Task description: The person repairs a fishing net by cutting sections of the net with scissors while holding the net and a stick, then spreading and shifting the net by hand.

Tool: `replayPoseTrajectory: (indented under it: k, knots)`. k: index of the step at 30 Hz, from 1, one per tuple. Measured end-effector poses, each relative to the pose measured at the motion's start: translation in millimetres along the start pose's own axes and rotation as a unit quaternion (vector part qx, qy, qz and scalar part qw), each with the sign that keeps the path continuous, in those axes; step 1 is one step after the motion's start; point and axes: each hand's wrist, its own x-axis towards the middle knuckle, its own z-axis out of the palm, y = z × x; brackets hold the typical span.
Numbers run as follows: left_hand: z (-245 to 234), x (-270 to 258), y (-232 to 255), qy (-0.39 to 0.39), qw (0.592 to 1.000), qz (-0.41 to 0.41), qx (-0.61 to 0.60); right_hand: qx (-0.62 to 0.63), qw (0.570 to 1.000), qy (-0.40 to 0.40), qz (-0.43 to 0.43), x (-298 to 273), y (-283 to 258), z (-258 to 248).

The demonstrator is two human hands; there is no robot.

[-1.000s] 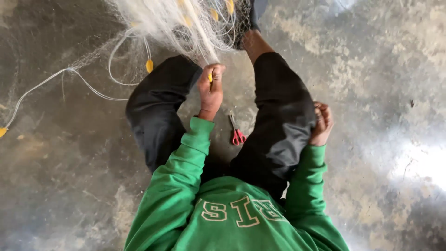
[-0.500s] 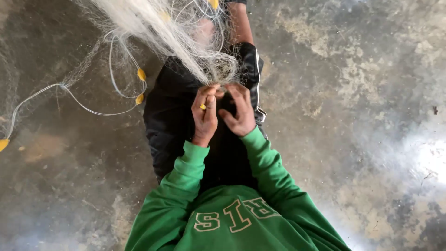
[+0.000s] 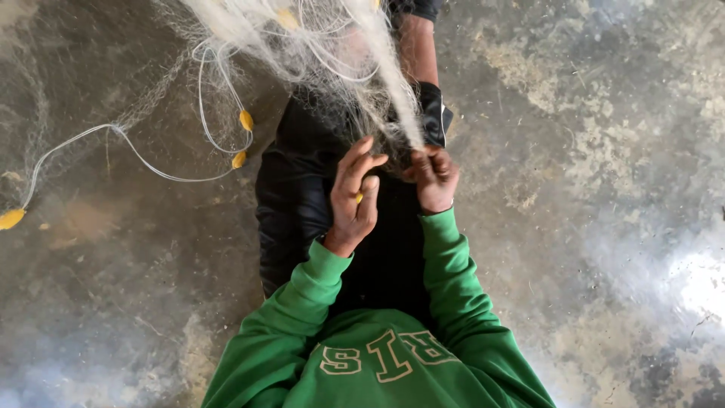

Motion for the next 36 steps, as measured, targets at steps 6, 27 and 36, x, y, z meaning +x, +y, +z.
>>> replayPoseTrajectory:
  k: [6, 27, 36]
  knots:
    - [-41.9, 4.2, -9.4, 0.045, 0.972, 0.089, 0.212, 0.182, 0.967, 0.172, 0.036, 10.7, 3.0, -8.2]
    - [-95.8, 27.7, -49.4, 0.006, 0.916, -0.038, 0.400, 0.185, 0.959, 0.205, 0.062, 7.1, -0.1, -16.1]
    - [-91.9, 23.2, 9.6, 0.242, 0.950, -0.181, 0.081, 0.150, 0.952, 0.261, 0.049, 69.0, -65.3, -103.1]
